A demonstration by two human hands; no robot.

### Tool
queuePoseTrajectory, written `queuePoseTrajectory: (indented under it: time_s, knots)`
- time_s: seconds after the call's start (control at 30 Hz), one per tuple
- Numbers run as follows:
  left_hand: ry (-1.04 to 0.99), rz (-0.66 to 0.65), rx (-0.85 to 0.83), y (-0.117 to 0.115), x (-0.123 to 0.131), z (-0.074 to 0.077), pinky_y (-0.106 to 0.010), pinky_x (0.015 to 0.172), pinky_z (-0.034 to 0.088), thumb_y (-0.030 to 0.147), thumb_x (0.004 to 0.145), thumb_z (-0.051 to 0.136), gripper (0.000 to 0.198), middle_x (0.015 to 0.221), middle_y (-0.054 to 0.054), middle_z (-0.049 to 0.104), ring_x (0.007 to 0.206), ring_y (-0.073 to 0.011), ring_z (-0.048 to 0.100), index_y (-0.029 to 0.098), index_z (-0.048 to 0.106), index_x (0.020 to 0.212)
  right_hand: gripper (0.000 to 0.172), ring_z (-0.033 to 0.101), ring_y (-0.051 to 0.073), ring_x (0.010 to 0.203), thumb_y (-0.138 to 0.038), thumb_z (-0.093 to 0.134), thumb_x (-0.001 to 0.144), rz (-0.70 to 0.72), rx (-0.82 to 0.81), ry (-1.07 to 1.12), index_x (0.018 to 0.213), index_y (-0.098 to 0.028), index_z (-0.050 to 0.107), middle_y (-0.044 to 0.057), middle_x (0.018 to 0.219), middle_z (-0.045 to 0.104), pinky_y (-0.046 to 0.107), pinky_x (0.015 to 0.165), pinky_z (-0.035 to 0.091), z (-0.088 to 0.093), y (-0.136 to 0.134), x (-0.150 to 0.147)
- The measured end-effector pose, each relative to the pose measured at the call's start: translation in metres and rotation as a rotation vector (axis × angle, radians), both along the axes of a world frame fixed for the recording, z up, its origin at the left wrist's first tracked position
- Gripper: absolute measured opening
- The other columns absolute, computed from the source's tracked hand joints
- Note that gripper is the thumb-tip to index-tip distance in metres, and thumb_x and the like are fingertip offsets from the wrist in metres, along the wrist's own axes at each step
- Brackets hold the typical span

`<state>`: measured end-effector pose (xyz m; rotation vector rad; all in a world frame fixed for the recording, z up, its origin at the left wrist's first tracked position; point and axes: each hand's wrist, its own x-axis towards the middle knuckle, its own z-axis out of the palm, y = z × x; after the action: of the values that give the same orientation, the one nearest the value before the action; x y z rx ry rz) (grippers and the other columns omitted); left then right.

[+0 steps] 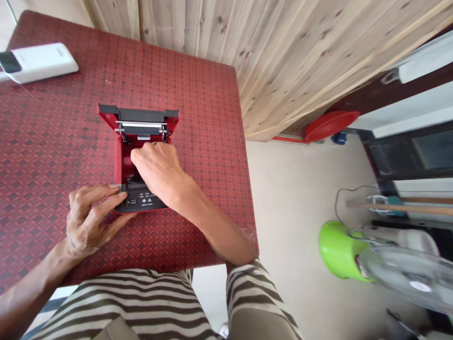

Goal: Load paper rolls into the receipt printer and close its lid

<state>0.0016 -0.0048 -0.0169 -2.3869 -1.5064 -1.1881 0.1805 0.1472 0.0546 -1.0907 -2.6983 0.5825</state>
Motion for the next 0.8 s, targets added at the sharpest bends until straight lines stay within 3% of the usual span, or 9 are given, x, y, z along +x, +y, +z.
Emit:
queuePoseTrajectory:
  time_s: [0.07, 0.13, 0.23, 0.33, 0.5, 0.67, 0.8]
  knots:
    - [0.014, -0.01, 0.017, 0.0, 0.0, -0.001, -0.042, 0.101, 0.057, 0.024, 0.082, 0.092, 0.073, 0.126, -0.012, 0.072, 0.114, -0.0261, 0.072, 0.024, 0.06, 0.148, 0.027, 0.078, 0.03, 0.088, -0.003, 0.056, 0.101, -0.01, 0.035, -0.189, 0.098, -0.014, 0.081, 0.017, 0.092, 0.082, 0.041, 0.08, 0.06, 0.009, -0.003, 0.001]
    - [0.025, -0.012, 0.033, 0.001, 0.0, -0.002, -0.042, 0.1, 0.057, 0.024, 0.083, 0.092, 0.072, 0.126, -0.012, 0.071, 0.114, -0.026, 0.072, 0.023, 0.06, 0.147, 0.027, 0.078, 0.026, 0.092, -0.003, 0.055, 0.103, 0.013, 0.035, -0.212, 0.11, -0.013, 0.079, 0.015, 0.102, 0.083, 0.038, 0.083, 0.059, 0.019, -0.006, 0.009]
    - [0.021, 0.006, 0.026, 0.002, 0.002, 0.002, -0.041, 0.097, 0.058, 0.025, 0.087, 0.089, 0.067, 0.124, -0.01, 0.072, 0.112, -0.0244, 0.072, 0.027, 0.059, 0.146, 0.025, 0.078, 0.022, 0.099, -0.008, 0.055, 0.108, 0.132, -0.044, -0.066, 0.115, -0.015, 0.078, 0.011, 0.111, 0.083, 0.036, 0.093, 0.058, 0.029, -0.011, 0.029]
    - [0.027, 0.009, 0.019, 0.002, 0.004, 0.014, -0.04, 0.093, 0.058, 0.029, 0.09, 0.086, 0.061, 0.122, -0.009, 0.072, 0.108, -0.0239, 0.072, 0.029, 0.058, 0.144, 0.02, 0.077, 0.022, 0.104, -0.024, 0.06, 0.111, 0.244, -0.122, 0.084, 0.109, -0.017, 0.079, 0.009, 0.114, 0.084, 0.039, 0.101, 0.058, 0.028, -0.017, 0.047]
    - [0.049, -0.012, 0.065, 0.011, -0.005, 0.045, -0.04, 0.093, 0.059, 0.036, 0.092, 0.084, 0.058, 0.125, -0.011, 0.072, 0.109, -0.0235, 0.071, 0.023, 0.06, 0.143, 0.014, 0.078, 0.019, 0.103, -0.023, 0.067, 0.107, 0.237, -0.157, 0.286, 0.109, -0.018, 0.08, 0.006, 0.11, 0.085, 0.036, 0.103, 0.057, 0.014, -0.02, 0.056]
    - [0.051, 0.049, 0.068, 0.056, -0.022, 0.067, -0.042, 0.108, 0.056, 0.044, 0.098, 0.076, 0.057, 0.136, -0.011, 0.07, 0.127, -0.0245, 0.066, 0.022, 0.059, 0.147, 0.015, 0.079, 0.017, 0.1, -0.016, 0.068, 0.105, 0.131, -0.228, 0.382, 0.105, -0.021, 0.082, 0.002, 0.107, 0.085, 0.033, 0.095, 0.059, 0.009, -0.013, 0.057]
    - [-0.04, 0.095, -0.042, 0.107, -0.026, 0.077, -0.053, 0.117, 0.051, 0.062, 0.107, 0.055, 0.071, 0.15, -0.017, 0.061, 0.144, -0.0314, 0.055, 0.01, 0.05, 0.154, 0.018, 0.075, 0.017, 0.098, -0.017, 0.063, 0.108, 0.116, -0.073, 0.425, 0.103, -0.019, 0.081, 0.004, 0.106, 0.082, 0.033, 0.095, 0.059, 0.01, -0.025, 0.057]
